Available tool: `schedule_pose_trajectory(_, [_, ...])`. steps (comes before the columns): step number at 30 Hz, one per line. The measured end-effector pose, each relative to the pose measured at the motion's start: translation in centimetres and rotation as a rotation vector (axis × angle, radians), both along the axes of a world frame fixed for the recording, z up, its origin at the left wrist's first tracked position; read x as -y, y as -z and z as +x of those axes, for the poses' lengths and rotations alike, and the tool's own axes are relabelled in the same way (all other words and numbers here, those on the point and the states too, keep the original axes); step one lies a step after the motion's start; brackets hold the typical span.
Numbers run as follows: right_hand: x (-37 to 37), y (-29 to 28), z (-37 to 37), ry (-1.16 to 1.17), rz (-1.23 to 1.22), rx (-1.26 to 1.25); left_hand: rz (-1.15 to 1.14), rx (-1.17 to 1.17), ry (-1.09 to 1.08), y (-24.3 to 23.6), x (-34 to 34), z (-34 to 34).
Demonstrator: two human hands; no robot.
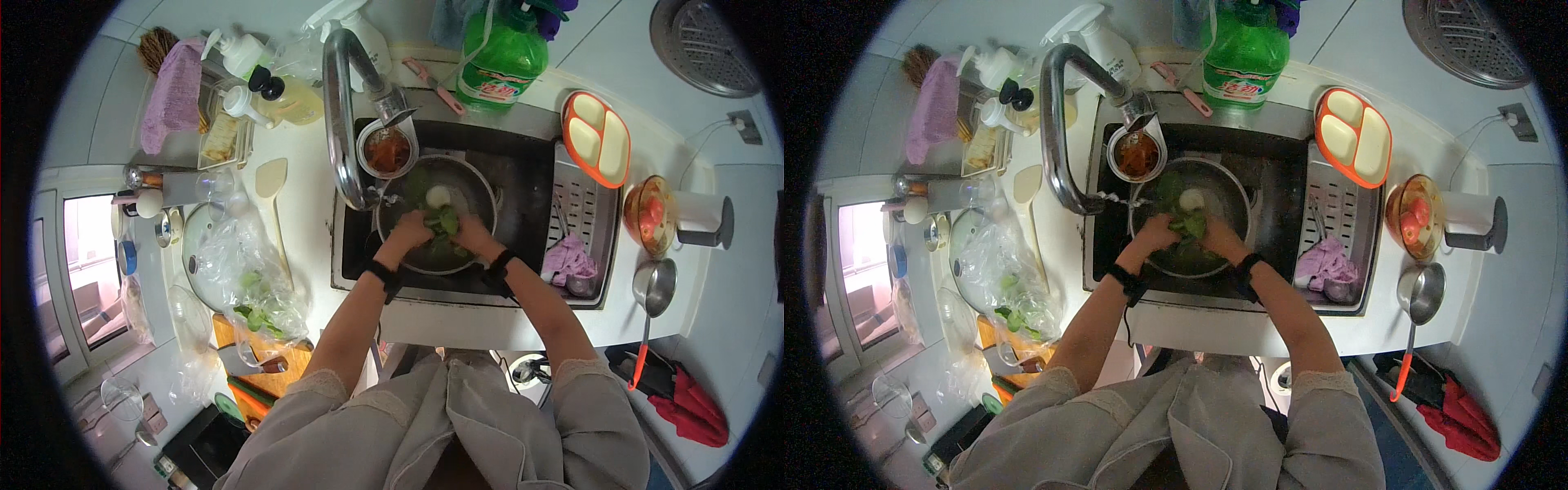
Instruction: Washing green leafy vegetables and an onion in a sink.
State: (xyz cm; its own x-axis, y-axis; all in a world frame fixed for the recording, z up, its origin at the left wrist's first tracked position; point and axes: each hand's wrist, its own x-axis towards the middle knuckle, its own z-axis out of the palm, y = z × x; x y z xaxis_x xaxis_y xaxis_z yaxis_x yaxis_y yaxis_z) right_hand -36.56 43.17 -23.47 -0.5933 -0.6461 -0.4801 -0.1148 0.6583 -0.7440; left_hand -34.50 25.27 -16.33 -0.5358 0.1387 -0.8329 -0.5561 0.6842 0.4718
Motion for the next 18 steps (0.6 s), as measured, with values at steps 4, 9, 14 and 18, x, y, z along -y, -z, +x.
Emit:
schedule_pose_trajectory(4, [-1.0,-2.0,-1.0,0.35,0.148,0.007,0.178,-0.269,-0.432,-0.6,-2.1,2.0])
schedule_pose_trajectory(9, [1.7,-10.0,0.8,0.519,-0.327,-0.216,0.683,-0.162,-0.869,-7.3,-3.6,2.9])
schedule_pose_trajectory(14, [2.9,-6.7,3.5,-0.053,-0.071,-0.577,0.604,-0.07,-1.157,-7.5,-4.0,3.7])
schedule_pose_trajectory(18, [4.5,-12.3,6.5,0.117,-0.182,0.051,0.815,0.147,-1.25,-4.0,-1.3,6.2])
